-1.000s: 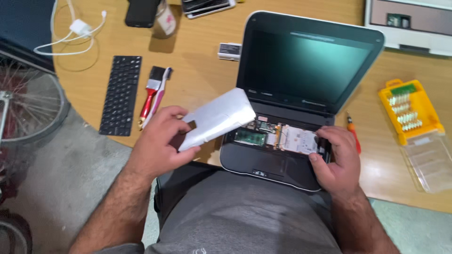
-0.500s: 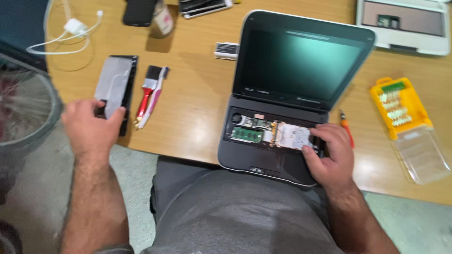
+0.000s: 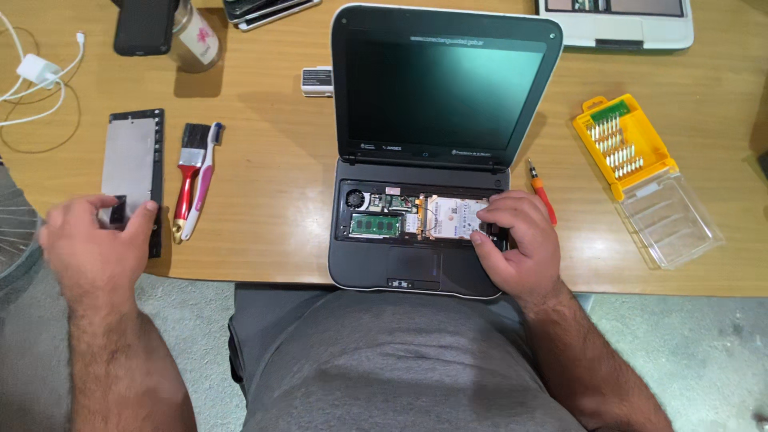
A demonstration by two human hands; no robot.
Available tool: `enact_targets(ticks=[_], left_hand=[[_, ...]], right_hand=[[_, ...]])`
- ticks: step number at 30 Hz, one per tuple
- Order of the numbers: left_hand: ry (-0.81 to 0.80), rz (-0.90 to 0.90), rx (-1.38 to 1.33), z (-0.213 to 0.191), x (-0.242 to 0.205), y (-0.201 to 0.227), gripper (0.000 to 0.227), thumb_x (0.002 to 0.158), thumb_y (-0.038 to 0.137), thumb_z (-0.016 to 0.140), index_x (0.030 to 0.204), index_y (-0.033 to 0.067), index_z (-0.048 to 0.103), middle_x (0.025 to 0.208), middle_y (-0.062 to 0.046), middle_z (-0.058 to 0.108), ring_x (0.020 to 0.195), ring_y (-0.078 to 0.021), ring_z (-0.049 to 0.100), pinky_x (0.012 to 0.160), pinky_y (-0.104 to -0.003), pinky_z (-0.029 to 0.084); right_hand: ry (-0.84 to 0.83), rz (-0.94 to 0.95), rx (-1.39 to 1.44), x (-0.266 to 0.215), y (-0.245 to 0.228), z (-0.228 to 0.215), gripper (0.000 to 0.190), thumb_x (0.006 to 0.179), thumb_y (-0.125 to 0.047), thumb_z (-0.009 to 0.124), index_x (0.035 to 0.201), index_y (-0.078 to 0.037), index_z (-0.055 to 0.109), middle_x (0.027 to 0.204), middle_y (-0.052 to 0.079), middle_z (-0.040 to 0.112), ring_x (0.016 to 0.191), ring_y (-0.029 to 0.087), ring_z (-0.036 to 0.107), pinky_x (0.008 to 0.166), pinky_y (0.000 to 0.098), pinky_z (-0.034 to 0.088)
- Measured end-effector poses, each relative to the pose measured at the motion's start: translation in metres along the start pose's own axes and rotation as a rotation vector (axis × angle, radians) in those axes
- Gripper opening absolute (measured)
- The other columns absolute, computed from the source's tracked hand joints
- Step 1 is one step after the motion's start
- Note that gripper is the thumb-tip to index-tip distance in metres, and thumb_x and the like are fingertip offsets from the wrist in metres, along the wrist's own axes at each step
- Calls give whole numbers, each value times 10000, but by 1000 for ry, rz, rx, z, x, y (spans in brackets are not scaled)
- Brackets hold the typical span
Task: The person uses a screwdriver to remove screws from the back of a white laptop, then flips it over and removes the keyboard. They proceed to unscrew and remove the hard drive from the internal chassis.
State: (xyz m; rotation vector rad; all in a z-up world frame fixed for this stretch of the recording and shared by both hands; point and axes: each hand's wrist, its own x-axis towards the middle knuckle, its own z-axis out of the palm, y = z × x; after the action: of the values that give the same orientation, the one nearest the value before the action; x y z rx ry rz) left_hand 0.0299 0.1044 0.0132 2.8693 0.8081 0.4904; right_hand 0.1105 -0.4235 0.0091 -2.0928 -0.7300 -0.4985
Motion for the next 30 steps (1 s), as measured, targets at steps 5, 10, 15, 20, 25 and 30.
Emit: enact_targets(ticks=[5,10,15,20,25,30], left_hand=[[176,455,-255,-21,-7,57,364,970,101,924,1193,-84,704,1310,-260,694,1255,-404,608,1083,-514,428],[-113,571,-735,-40,-11,152,234,949,-18,780,1144,-91,673,1176,-232,694,1149,-335,654,1038,-430,547],[-419,373,-1052,-24,10,228,559,922,-22,646,1417,-50,388,1264,-209,559,954,-209,585,789,-293,539],[-306,412,-1204,-9,37,274,473,983,-10,618,1409,13,413,1261,-156,540,978,-173,527,801,-270,498],[-163,488,-1309,29,51,284,467,981,-52,670,1377,18,433,1239,-146,525,1055,-202,520,866,-299,509],[-120,530,-1276,42,46,278,481,983,-63,640,1400,25,417,1172,-131,491,993,-214,494,837,-321,486]], right_hand=[[142,-64,-63,-3,14,-11,143,896,-79,752,993,-7,676,967,146,685,992,363,664,974,487,510],[201,-71,-362,-9,36,-36,137,849,-14,755,966,-19,685,965,146,666,968,344,631,973,493,434],[31,173,-614,-10,50,-52,379,836,-164,859,1160,-29,716,1045,123,700,973,330,645,930,467,426],[-41,322,-662,-9,47,-46,191,859,-254,802,1004,-132,788,884,40,705,883,294,653,855,458,434],[-50,348,-691,-10,54,-44,90,832,-265,811,844,-200,751,830,-16,693,867,271,651,827,451,417],[217,371,-368,-11,49,-50,106,896,-13,823,926,-30,723,854,73,665,778,209,591,768,323,472]])
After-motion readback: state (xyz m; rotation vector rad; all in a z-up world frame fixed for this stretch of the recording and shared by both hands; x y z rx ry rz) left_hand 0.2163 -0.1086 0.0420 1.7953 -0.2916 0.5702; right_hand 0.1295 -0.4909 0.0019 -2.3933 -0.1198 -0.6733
